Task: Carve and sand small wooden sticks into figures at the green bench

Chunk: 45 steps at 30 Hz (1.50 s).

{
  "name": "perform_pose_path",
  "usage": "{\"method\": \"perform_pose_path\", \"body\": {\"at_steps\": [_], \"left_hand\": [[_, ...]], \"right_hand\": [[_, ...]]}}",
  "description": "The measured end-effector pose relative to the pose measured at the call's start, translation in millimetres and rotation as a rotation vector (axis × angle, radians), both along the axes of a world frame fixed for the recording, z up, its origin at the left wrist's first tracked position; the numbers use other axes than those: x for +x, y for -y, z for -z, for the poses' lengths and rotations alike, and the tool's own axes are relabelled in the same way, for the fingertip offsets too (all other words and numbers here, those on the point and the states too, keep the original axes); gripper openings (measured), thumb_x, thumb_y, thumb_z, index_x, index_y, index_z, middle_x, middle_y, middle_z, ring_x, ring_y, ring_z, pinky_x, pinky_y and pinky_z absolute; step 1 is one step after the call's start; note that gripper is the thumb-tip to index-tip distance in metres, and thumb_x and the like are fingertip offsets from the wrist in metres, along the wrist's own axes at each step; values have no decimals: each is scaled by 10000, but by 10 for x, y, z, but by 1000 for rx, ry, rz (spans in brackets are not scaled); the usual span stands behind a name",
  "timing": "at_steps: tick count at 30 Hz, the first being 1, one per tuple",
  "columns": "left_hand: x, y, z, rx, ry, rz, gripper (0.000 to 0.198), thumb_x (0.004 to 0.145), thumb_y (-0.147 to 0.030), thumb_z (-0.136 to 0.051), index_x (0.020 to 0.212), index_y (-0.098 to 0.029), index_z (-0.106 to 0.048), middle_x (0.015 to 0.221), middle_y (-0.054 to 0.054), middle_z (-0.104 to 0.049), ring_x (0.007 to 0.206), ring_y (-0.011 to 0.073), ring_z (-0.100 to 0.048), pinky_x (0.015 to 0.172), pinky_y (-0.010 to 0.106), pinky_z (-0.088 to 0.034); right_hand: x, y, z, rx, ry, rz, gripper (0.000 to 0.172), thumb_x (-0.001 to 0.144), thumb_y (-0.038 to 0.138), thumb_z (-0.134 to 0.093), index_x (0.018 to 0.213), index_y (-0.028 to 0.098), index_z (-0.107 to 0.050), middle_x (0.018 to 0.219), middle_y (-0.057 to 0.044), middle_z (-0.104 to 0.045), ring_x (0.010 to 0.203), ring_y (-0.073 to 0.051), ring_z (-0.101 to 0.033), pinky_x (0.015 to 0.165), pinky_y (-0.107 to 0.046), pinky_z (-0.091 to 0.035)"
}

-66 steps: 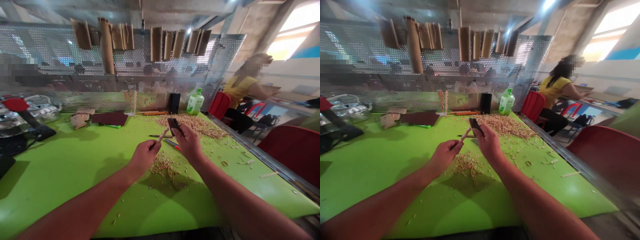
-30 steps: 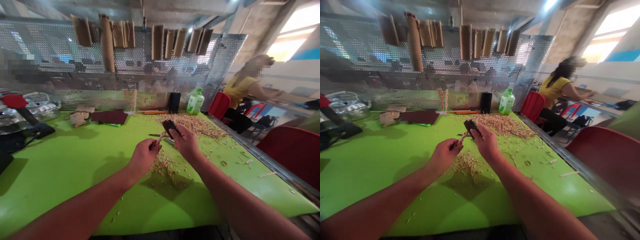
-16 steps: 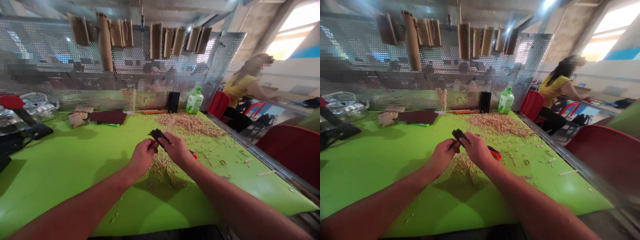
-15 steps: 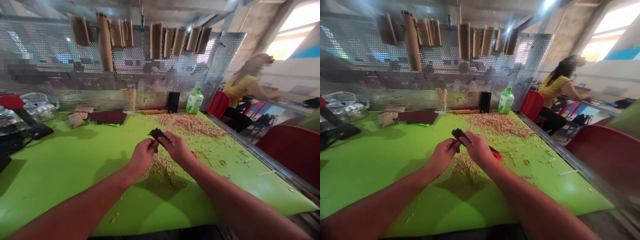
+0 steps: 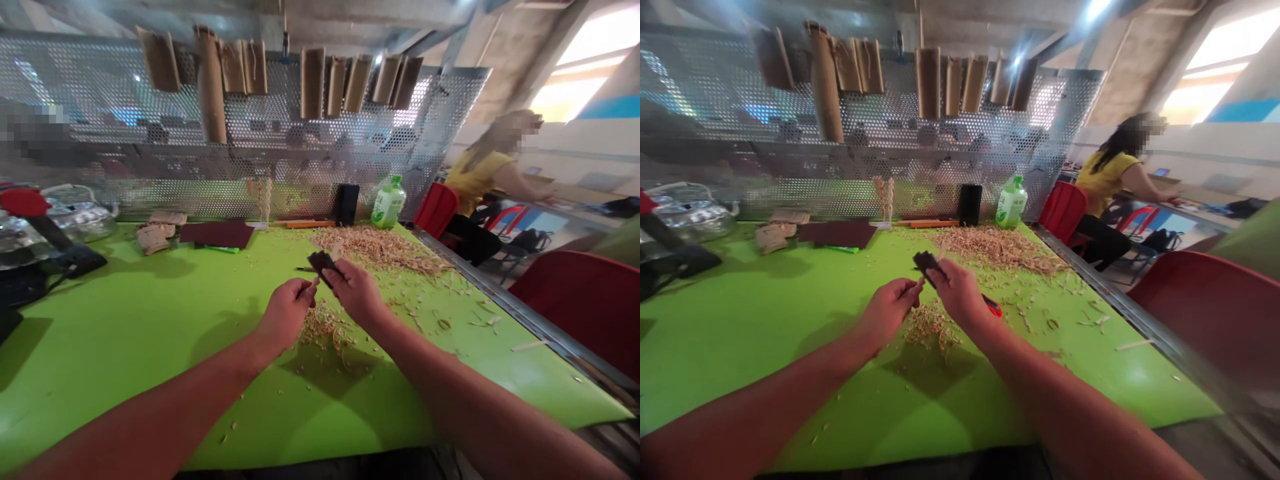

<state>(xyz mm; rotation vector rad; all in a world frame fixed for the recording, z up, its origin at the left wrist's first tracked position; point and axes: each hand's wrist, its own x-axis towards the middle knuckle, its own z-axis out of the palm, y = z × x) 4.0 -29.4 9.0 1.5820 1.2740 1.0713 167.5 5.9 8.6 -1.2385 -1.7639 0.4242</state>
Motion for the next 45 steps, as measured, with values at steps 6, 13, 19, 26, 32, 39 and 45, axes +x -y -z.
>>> {"method": "perform_pose_path", "body": {"at_steps": [6,13,19,26,32,39,45], "left_hand": [[-2,14,-8,-31,25,4,232,869,-343,-518,705,-183,-557,501,-68,-392,461,94,-308,494,238,-245],[-1,2,12,-26,35,-7,248,865,-379,-512,713,-188,-557,503,-62,-401,457,95,-311,483,238,-238],[-10,2,-4,4,10,-25,253,863,-375,-522,701,-185,-560,505,-56,-405,487,107,-359,510,243,-273],[-17,-29,14,20,-4,-20,231,856,-370,-522,750,-172,-575,632,-27,-530,543,106,-397,556,242,-314],[-24,-46,35,50,-50,-7,211,857,-344,-502,755,-175,-577,666,-11,-558,606,128,-451,577,248,-329],[-13,-43,36,50,-50,0,214,852,-335,-508,736,-171,-583,654,-9,-565,605,128,-458,580,247,-341],[-27,-62,59,67,-33,49,197,847,-329,-512,769,-168,-595,695,-6,-571,639,129,-462,606,243,-352]], "right_hand": [[33,-13,-10,-6,-67,49,313,874,396,-510,638,222,-398,538,40,-447,509,-108,-389,492,-242,-268],[29,-34,3,-24,-73,39,295,871,394,-504,650,227,-404,525,39,-437,508,-116,-388,486,-245,-257],[7,-29,21,-61,-56,11,309,860,411,-515,639,225,-406,525,41,-441,507,-113,-385,490,-245,-258],[-11,-24,12,-99,-62,-46,301,850,408,-522,637,222,-420,519,47,-443,495,-108,-389,488,-241,-267],[-13,-7,8,-107,-14,-85,281,854,393,-525,648,218,-447,527,44,-460,496,-109,-399,492,-244,-270],[-6,-27,-1,-79,-31,-18,287,852,390,-518,638,222,-430,525,39,-451,518,-119,-399,501,-248,-265],[-14,-16,-11,-39,-11,39,299,852,401,-513,630,219,-430,546,35,-449,531,-119,-392,506,-250,-256]]}}
